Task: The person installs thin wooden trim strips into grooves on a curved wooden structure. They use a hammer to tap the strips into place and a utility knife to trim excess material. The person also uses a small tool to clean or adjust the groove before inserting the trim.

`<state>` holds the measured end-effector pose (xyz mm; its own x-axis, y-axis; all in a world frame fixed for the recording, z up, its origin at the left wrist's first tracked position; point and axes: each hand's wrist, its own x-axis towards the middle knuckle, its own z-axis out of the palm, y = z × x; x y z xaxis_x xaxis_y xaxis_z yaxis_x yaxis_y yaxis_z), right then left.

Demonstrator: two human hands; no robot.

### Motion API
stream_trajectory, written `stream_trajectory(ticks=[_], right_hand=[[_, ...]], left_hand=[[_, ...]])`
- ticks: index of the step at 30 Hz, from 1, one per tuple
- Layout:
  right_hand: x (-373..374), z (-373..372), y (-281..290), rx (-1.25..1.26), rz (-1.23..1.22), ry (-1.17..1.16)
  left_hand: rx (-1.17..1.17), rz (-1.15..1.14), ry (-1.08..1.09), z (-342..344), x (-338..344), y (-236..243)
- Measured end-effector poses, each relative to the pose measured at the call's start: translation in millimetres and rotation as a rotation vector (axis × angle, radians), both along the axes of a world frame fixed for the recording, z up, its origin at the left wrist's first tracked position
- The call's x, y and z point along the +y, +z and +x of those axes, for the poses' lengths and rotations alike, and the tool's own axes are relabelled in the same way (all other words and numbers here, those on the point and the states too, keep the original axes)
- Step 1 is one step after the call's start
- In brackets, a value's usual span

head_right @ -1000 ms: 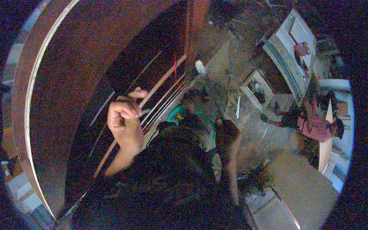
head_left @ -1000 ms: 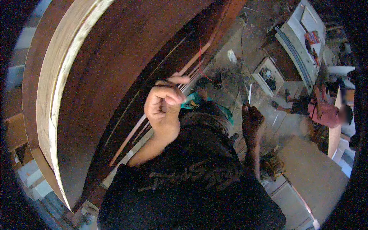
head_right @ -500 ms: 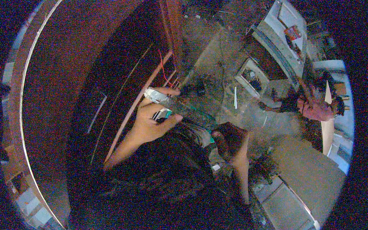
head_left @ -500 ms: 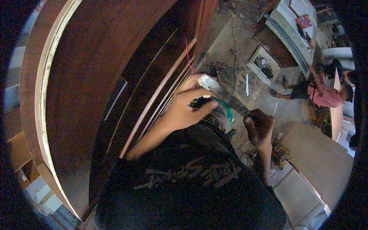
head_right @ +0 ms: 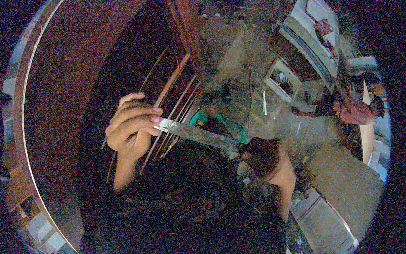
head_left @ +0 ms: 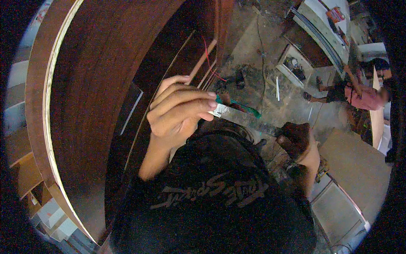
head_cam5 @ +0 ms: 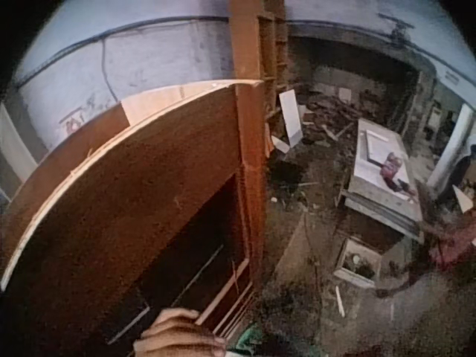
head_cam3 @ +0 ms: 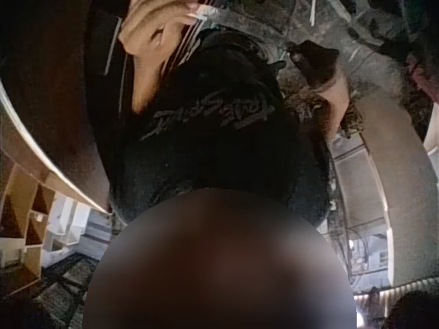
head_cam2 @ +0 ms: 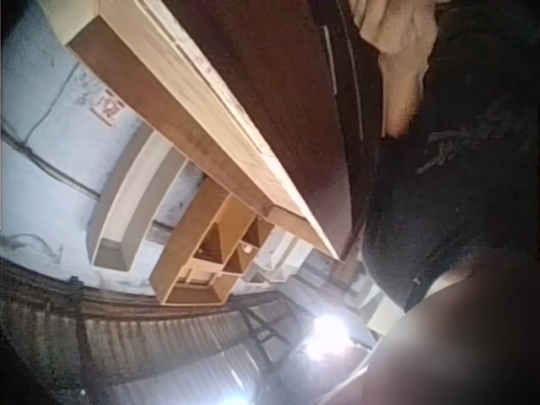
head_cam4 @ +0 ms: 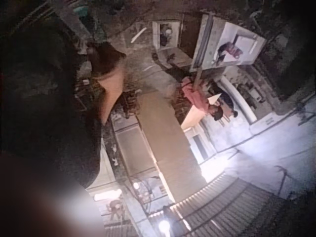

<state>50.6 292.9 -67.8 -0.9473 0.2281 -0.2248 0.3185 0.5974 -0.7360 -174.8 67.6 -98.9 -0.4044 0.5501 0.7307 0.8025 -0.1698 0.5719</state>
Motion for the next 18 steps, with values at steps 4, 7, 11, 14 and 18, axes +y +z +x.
stream_trajectory(ticks=[4,7,11,14,18], right_hand=[[21.1,-2.6,40.1,-0.149,0.047,-0.030],[29.6,-7.8,67.4,-0.218,0.182,-0.047],[44.5,-20.6,90.5,-0.215,0.196,-0.003],[51.2,-26.4,97.2,-0.234,0.171,0.011],[50.4,-29.1,96.1,-0.204,0.449,0.043]], left_hand=[[0.238,-0.227,0.004,-9.9,2.5,23.0],[0.285,-0.322,-0.053,-13.0,9.6,40.9],[0.288,-0.364,-0.069,-19.6,22.4,46.1],[0.279,-0.391,-0.077,-20.8,27.0,45.8],[0.271,-0.567,-0.117,-20.4,30.2,47.5]])
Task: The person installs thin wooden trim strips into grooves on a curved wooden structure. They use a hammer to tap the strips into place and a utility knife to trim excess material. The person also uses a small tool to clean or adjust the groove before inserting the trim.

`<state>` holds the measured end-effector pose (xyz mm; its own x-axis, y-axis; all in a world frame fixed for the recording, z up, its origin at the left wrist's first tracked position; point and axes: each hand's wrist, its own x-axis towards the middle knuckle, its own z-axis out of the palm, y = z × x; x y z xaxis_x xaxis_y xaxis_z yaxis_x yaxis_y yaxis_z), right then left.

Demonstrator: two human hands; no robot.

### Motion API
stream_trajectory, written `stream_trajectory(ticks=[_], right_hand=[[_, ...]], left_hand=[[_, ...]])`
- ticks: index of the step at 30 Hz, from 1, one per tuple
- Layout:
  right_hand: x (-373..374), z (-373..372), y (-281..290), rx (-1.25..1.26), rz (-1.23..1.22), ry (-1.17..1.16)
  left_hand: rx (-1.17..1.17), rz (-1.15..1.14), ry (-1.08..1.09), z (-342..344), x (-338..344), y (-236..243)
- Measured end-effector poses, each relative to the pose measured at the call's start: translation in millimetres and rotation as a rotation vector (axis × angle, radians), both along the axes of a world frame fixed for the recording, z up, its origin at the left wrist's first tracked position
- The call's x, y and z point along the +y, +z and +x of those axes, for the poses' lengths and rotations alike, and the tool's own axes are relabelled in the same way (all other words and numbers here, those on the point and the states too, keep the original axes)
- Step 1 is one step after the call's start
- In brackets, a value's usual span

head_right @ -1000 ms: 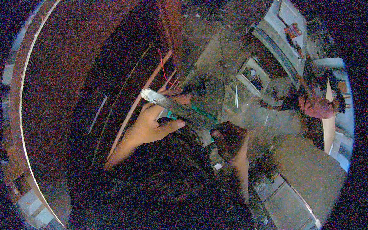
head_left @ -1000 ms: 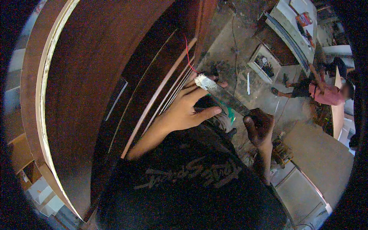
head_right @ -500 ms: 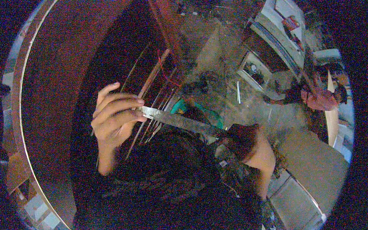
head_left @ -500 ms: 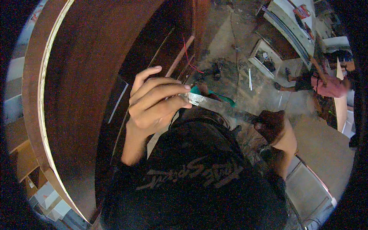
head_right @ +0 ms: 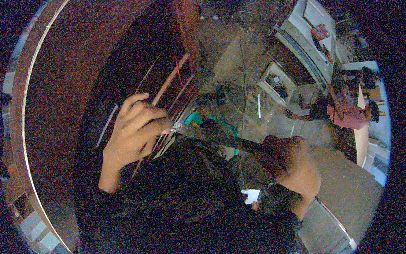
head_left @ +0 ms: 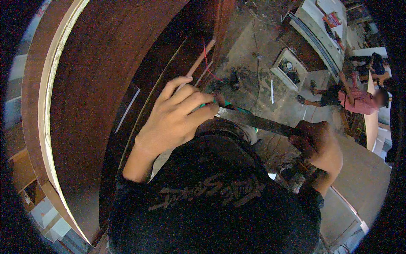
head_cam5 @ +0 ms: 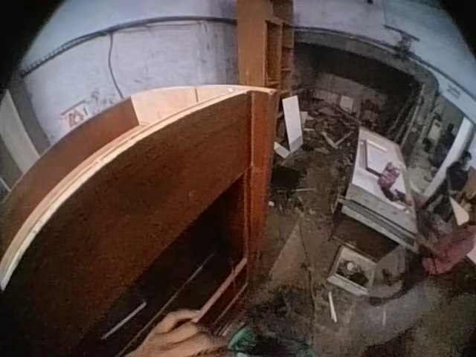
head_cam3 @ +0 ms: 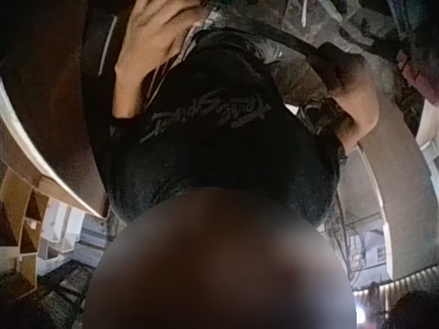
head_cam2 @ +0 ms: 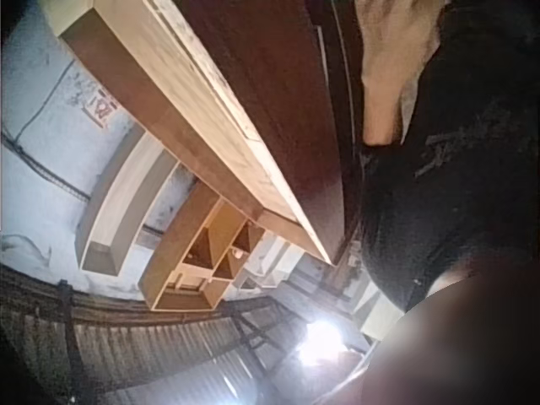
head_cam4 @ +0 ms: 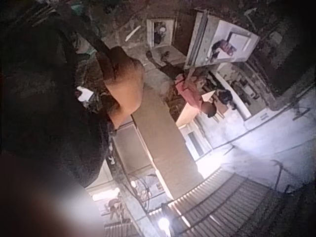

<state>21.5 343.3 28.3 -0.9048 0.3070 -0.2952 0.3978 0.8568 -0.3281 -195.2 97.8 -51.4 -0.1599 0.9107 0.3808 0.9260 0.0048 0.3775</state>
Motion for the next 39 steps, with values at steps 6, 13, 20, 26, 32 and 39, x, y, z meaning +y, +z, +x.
stream_trajectory(ticks=[6,13,20,26,32,39], right_hand=[[9.3,-9.7,-1.9,-0.173,-0.197,0.025],[23.8,-15.3,-16.3,-0.181,-0.351,0.292],[43.8,-17.9,-3.5,-0.413,-0.535,0.302],[43.8,-17.5,-45.9,0.053,-0.518,0.574],[56.1,-7.6,-51.7,-0.434,-0.994,0.388],[10.0,-4.8,-63.3,-0.207,-0.775,0.170]], left_hand=[[-0.083,-0.185,-0.101,-4.1,12.2,-17.7],[-0.187,-0.129,-0.219,-3.8,0.4,-31.5],[-0.449,-0.148,-0.283,4.7,-5.7,-17.7],[-0.662,-0.013,-0.302,5.1,-14.7,-7.9],[-1.021,0.190,-0.256,7.5,-15.0,-0.7],[-1.485,0.555,-0.156,17.5,6.5,0.4]])
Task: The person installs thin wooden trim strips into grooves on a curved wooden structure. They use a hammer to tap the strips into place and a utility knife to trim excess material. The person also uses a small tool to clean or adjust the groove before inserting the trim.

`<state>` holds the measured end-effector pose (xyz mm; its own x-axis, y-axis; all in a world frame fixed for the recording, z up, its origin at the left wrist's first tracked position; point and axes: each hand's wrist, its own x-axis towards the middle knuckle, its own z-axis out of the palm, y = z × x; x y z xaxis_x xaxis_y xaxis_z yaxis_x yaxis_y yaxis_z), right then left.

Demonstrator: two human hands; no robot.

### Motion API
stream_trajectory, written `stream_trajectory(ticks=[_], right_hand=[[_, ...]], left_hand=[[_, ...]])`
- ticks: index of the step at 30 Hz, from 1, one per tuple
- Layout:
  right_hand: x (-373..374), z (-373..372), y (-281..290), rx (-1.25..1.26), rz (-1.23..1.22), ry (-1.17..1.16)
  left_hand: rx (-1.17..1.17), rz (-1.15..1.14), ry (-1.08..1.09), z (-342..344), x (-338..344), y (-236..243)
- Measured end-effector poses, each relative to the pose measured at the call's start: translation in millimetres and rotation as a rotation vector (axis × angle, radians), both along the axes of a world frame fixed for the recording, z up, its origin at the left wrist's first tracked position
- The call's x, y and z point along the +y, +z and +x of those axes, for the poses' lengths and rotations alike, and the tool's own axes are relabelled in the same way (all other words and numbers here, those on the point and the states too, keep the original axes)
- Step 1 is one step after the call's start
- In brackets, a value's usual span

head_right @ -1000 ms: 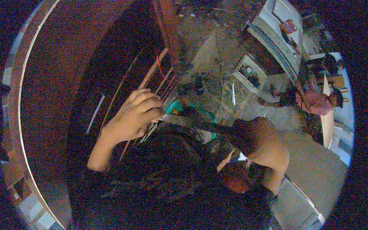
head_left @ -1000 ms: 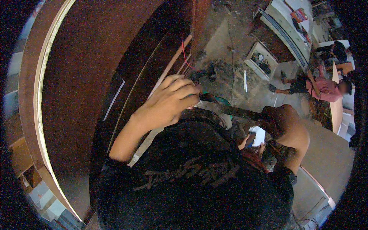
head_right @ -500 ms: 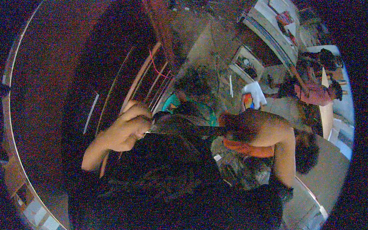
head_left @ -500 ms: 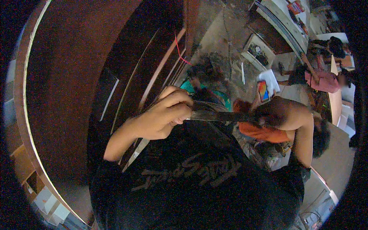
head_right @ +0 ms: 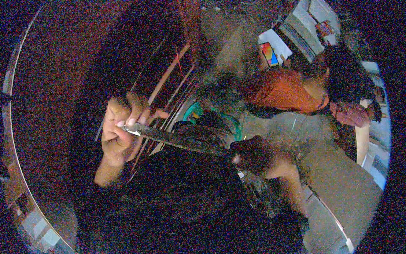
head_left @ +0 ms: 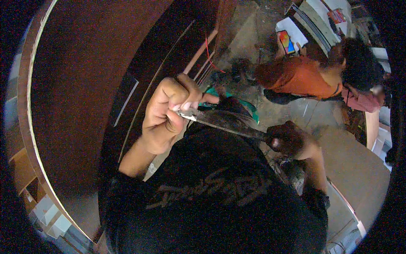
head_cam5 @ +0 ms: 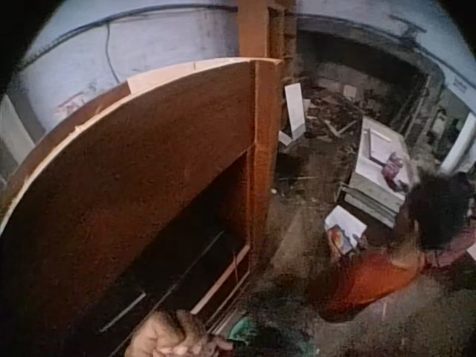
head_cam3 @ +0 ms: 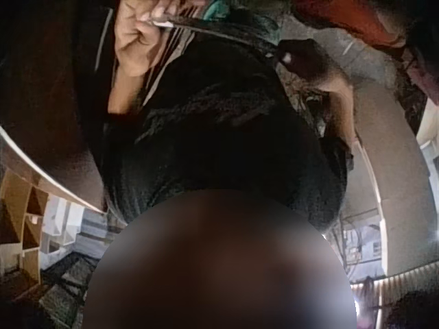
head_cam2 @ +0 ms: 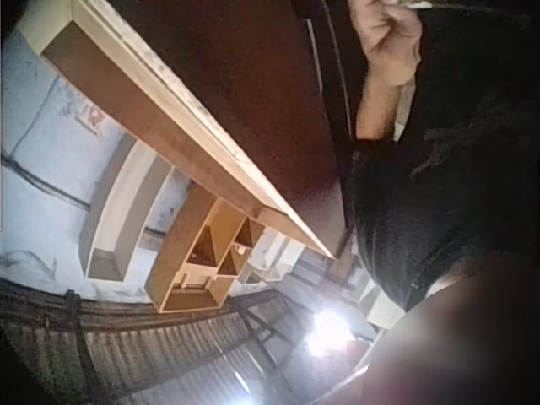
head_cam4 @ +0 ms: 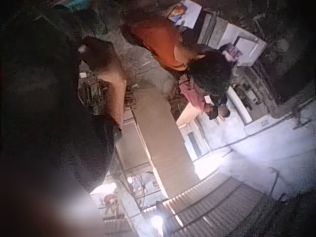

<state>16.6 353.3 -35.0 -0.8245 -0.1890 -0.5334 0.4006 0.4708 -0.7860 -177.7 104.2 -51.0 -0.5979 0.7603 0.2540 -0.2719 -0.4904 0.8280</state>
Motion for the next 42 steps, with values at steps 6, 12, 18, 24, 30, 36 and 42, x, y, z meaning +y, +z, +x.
stream_trajectory(ticks=[6,12,18,24,30,36,42], right_hand=[[-18.1,4.7,2.3,0.258,0.197,-0.124],[-28.2,5.5,-10.4,0.284,0.321,-0.197],[-27.0,15.9,-18.2,0.353,0.359,-0.157],[-18.2,19.1,-19.9,0.433,0.445,-0.156],[-14.9,23.7,-23.1,0.738,0.639,-0.207],[-10.2,34.4,-1.4,0.918,0.711,-0.188],[-14.3,28.6,-8.5,0.823,0.751,-0.187]], left_hand=[[-0.359,0.199,0.064,13.2,23.0,6.9],[-0.600,0.291,0.003,14.9,21.9,6.0],[-0.664,0.345,-0.133,20.1,18.5,7.8],[-0.730,0.274,-0.082,24.1,24.0,8.7],[-0.637,0.106,-0.034,23.3,9.8,-4.3],[-0.706,0.186,-0.139,34.6,-4.2,-6.1],[-0.369,-0.096,0.102,25.2,-13.6,-15.1]])
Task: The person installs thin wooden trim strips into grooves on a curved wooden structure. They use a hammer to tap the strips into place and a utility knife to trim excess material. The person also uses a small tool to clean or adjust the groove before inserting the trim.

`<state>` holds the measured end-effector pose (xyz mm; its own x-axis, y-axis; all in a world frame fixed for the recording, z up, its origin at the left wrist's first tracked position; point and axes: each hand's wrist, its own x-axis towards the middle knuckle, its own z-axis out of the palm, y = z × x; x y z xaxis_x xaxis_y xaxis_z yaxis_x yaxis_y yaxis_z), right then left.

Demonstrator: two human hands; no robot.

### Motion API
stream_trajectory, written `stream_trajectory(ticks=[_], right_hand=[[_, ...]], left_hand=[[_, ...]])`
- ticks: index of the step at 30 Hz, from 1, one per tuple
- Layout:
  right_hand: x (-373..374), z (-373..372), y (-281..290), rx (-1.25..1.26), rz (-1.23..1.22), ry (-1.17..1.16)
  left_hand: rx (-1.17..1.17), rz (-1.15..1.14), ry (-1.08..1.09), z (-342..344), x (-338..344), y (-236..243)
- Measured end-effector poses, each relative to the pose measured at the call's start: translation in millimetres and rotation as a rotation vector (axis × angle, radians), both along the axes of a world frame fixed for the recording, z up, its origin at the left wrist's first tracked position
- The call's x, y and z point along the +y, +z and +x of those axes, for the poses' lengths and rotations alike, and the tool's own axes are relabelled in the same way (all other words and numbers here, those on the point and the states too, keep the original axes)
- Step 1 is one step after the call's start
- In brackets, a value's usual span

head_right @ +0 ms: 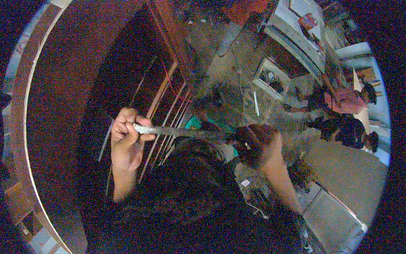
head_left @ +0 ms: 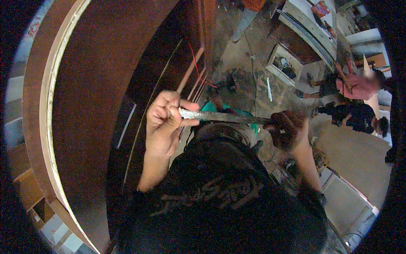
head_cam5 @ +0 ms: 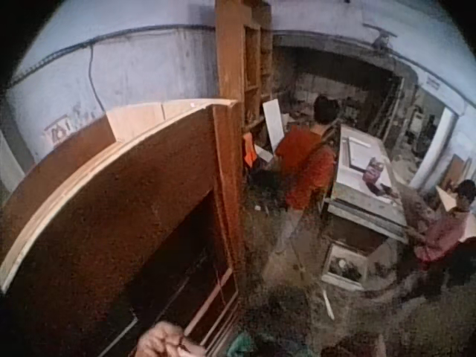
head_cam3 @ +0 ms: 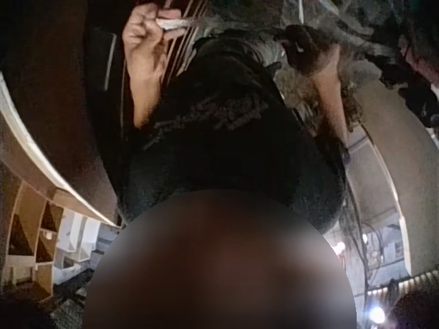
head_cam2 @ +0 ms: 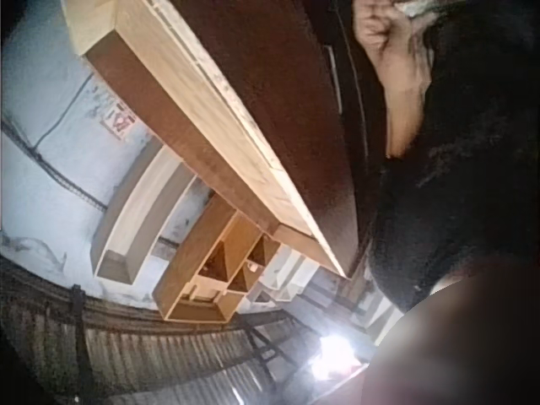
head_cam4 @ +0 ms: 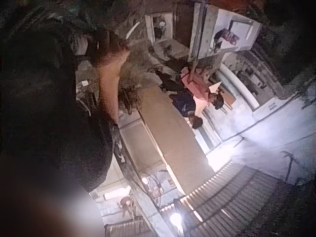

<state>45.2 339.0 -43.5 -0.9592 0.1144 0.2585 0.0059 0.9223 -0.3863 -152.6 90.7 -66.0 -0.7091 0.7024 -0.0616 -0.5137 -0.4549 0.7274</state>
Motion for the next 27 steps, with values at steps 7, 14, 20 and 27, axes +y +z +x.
stream_trajectory(ticks=[7,14,20,27], right_hand=[[-15.4,6.7,-31.0,-0.093,0.047,-0.102],[-23.2,5.9,-32.7,-0.206,0.141,-0.033],[-20.8,4.5,-34.5,-0.189,0.131,0.021],[-20.4,8.4,-39.4,-0.231,0.146,0.015]], left_hand=[[-0.071,-0.104,-0.026,4.1,-13.9,-49.0],[-0.175,0.011,-0.059,-3.3,-30.3,-80.1],[-0.227,0.237,-0.120,-8.6,-27.3,-86.2],[-0.102,0.317,-0.111,-5.9,-23.2,-88.4]])
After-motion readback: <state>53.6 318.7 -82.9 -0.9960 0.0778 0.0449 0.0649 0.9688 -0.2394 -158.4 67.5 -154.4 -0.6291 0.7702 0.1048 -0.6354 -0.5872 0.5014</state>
